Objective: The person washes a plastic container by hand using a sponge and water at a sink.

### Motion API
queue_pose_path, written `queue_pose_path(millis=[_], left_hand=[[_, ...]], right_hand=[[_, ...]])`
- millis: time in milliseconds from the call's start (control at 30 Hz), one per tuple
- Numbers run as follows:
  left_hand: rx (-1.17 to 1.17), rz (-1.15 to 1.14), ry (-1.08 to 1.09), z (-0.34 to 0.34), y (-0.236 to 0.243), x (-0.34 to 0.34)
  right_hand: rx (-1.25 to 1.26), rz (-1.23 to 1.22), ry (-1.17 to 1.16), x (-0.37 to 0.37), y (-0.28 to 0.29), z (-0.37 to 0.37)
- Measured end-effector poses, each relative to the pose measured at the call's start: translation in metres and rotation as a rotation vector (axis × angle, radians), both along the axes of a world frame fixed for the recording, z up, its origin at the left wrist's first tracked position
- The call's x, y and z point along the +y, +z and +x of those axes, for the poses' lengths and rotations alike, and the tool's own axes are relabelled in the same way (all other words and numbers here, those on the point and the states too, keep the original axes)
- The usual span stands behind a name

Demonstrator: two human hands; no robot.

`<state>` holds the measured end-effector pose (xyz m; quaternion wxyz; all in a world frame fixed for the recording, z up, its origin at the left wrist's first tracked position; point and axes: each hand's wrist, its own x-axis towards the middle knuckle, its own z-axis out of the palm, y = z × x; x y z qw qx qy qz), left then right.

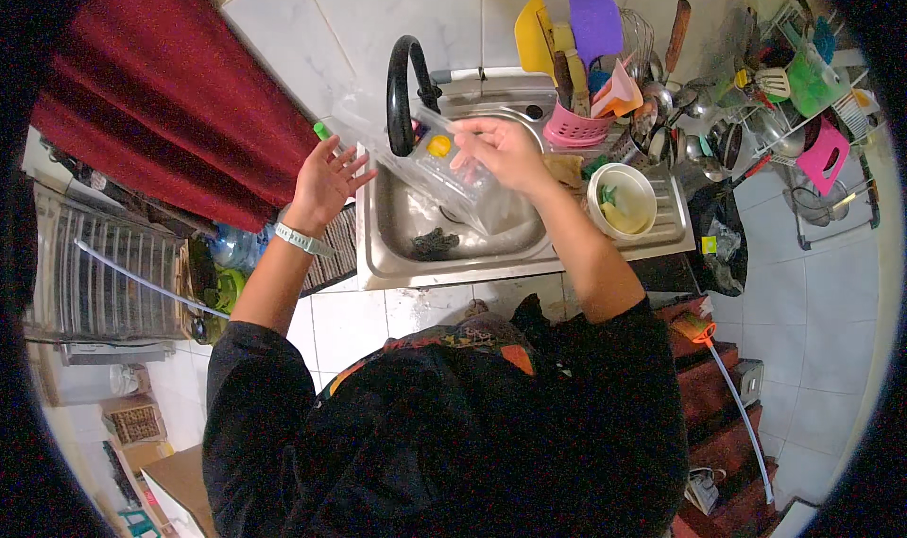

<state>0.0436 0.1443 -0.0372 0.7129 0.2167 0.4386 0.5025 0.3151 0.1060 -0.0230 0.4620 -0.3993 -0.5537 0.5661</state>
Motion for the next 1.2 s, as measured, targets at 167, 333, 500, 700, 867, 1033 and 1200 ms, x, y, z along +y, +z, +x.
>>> queue_pose_path(millis=[167,333,500,700,867,1033,1200], left_hand=[[-0.033,-0.067,-0.123,-0.003,-0.001,-0.002],[-0.036,-0.086,-0.338,-0.007,-0.003,-0.014],[0.183,-0.134,-0.096,0.007,-0.026,-0.035],[0.065,-0.140,-0.075,0.005,-0.052,-0.040],[0.114,-0.111,-0.130,0.010,-0.039,-0.051],[0.118,-0.077,-0.080,-0.006,-0.053,-0.063],[0.174,-0.040,0.001,0.008,-0.048,-0.071]], right_hand=[[-0.049,-0.024,0.055,-0.027,-0.011,-0.005],[-0.315,0.046,0.193,-0.051,-0.016,0.001],[-0.404,0.037,0.402,-0.033,-0.012,-0.010],[-0.175,-0.283,0.363,0.040,-0.066,-0.070],[-0.086,-0.474,0.265,0.063,-0.077,-0.106],[-0.421,-0.260,0.686,0.070,-0.055,-0.115],[-0.654,0.038,0.425,0.079,-0.066,-0.098]])
